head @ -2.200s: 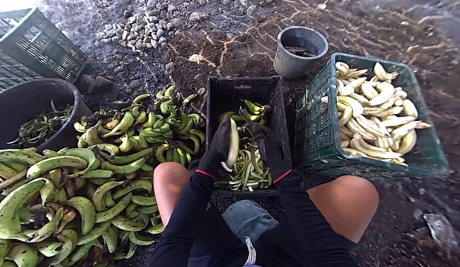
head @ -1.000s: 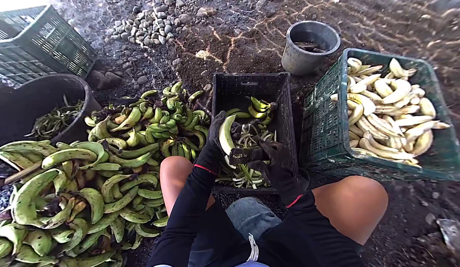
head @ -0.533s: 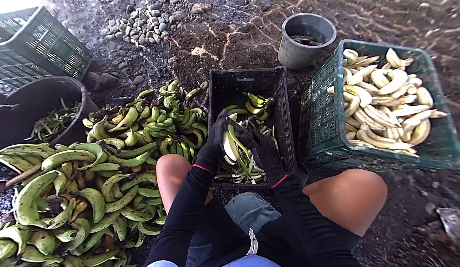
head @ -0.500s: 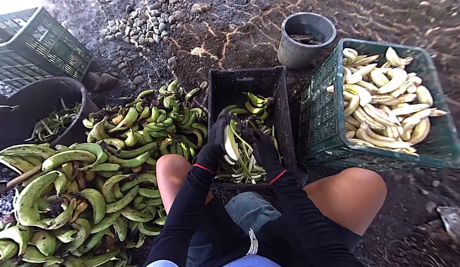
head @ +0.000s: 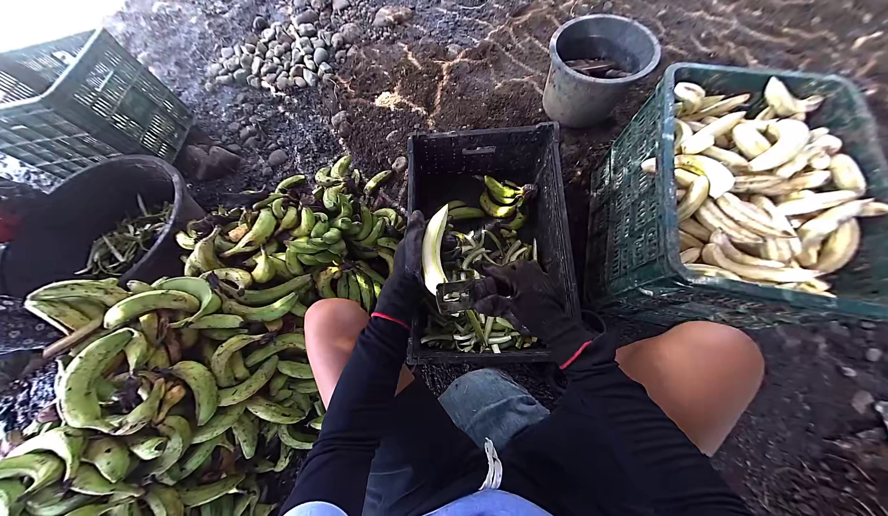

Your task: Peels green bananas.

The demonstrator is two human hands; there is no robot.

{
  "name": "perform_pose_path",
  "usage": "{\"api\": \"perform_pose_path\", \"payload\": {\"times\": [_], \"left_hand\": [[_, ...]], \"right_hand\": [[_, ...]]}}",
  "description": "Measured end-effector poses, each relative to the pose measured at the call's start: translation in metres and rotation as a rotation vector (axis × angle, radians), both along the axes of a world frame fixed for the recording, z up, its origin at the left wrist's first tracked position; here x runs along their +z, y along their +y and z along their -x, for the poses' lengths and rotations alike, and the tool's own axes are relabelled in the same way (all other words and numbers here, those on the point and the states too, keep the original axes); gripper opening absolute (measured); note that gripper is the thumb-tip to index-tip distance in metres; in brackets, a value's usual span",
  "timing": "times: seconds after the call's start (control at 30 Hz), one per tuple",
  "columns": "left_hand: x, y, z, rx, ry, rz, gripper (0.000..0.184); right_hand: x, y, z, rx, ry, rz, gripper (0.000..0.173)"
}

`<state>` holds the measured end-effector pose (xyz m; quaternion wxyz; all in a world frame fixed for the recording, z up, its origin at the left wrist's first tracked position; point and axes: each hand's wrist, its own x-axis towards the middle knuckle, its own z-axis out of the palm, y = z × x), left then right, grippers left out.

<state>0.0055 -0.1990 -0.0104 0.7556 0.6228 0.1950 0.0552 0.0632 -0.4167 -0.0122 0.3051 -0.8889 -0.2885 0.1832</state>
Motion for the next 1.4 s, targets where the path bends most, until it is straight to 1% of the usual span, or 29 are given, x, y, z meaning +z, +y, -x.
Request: {"api": "perform_pose_path", "payload": {"times": [0.03,0.07,0.13,0.17,0.23,0.3,0.33,0.37,0.43,0.47,0.53,0.6,0.7,0.73,0.8,0.87,0.93,0.97,1.0,1.03,1.07,1.1,1.13,1.17,1.2,1.23,1.27,1.33,1.4], "left_hand": [[0.001,-0.002,0.002,-0.015,0.03,-0.054,0.053],[0.006,-0.005,0.007,-0.055,0.064,-0.175,0.048],[0.009,-0.011,0.011,-0.12,0.078,-0.402,0.042],[0.008,-0.012,0.012,-0.145,0.085,-0.471,0.042],[0.002,-0.014,0.008,-0.15,0.084,-0.514,0.043],[0.001,-0.014,-0.002,-0.161,0.055,-0.568,0.053],[0.002,-0.014,-0.004,-0.162,0.093,-0.61,0.057],[0.002,-0.014,-0.003,-0.163,0.162,-0.663,0.06],[-0.004,-0.012,-0.004,-0.114,0.315,-0.798,0.07],[-0.006,-0.013,-0.009,-0.11,0.373,-0.892,0.07],[-0.005,-0.017,-0.021,-0.135,0.498,-1.072,0.068],[-0.005,-0.019,-0.024,-0.178,0.562,-1.137,0.062],[-0.017,-0.026,-0.016,-0.267,0.529,-1.034,0.057],[-0.018,-0.036,-0.014,-0.311,0.508,-0.995,0.058],[-0.011,-0.069,-0.025,-0.357,0.453,-0.91,0.063],[0.007,-0.111,-0.053,-0.337,0.351,-0.749,0.061],[0.034,-0.159,-0.089,-0.285,0.231,-0.482,0.05],[0.05,-0.183,-0.106,-0.26,0.163,-0.256,0.047],[0.065,-0.206,-0.12,-0.247,0.109,-0.017,0.045],[0.075,-0.226,-0.13,-0.236,0.086,0.162,0.047],[0.081,-0.241,-0.137,-0.242,0.094,0.244,0.051],[0.083,-0.25,-0.14,-0.271,0.112,0.264,0.052],[0.083,-0.252,-0.14,-0.291,0.135,0.228,0.055],[0.08,-0.247,-0.138,-0.312,0.153,0.164,0.057],[0.076,-0.235,-0.135,-0.328,0.165,0.089,0.058],[0.072,-0.214,-0.13,-0.34,0.171,0.02,0.059],[0.07,-0.185,-0.125,-0.346,0.18,-0.03,0.061],[0.065,-0.112,-0.112,-0.261,0.175,-0.064,0.059],[0.069,-0.036,-0.087,-0.051,0.158,-0.047,0.046]], "right_hand": [[-0.002,0.003,0.003,0.002,0.033,0.03,0.067],[-0.006,0.007,0.003,-0.021,0.076,0.042,0.064],[-0.015,0.015,-0.005,-0.139,0.186,-0.004,0.055],[-0.024,0.018,-0.01,-0.234,0.213,-0.046,0.052],[-0.039,0.02,-0.013,-0.501,0.236,-0.21,0.052],[-0.048,0.018,-0.014,-0.774,0.297,-0.467,0.056],[-0.051,0.014,-0.013,-0.849,0.334,-0.54,0.056],[-0.057,0.008,-0.011,-0.875,0.343,-0.562,0.055],[-0.07,-0.005,-0.006,-0.822,0.363,-0.487,0.056],[-0.078,-0.011,-0.005,-0.789,0.395,-0.439,0.056],[-0.091,-0.019,-0.004,-0.754,0.471,-0.383,0.047],[-0.101,-0.025,-0.002,-0.659,0.506,-0.265,0.039],[-0.115,-0.038,0.006,-0.427,0.522,0.027,0.041],[-0.116,-0.043,0.01,-0.396,0.542,0.088,0.043],[-0.12,-0.049,0.017,-0.404,0.594,0.103,0.044],[-0.119,-0.05,0.022,-0.48,0.644,0.051,0.046],[-0.096,-0.053,0.025,-0.541,0.697,0.038,0.048],[-0.072,-0.057,0.028,-0.574,0.724,0.019,0.049],[-0.054,-0.062,0.037,-0.591,0.678,-0.035,0.049],[-0.056,-0.07,0.048,-0.552,0.501,-0.138,0.05],[-0.074,-0.076,0.056,-0.501,0.277,-0.27,0.049],[-0.049,-0.074,0.048,-0.552,0.551,-0.186,0.05],[-0.041,-0.068,0.037,-0.625,0.772,-0.127,0.051],[-0.056,-0.061,0.031,-0.676,0.85,-0.118,0.053],[-0.091,-0.054,0.03,-0.696,0.817,-0.131,0.056],[-0.118,-0.049,0.029,-0.7,0.79,-0.157,0.057],[-0.13,-0.046,0.028,-0.685,0.782,-0.16,0.057],[-0.13,-0.045,0.028,-0.624,0.763,-0.091,0.053],[-0.129,-0.042,0.027,-0.569,0.729,-0.014,0.048]]}}
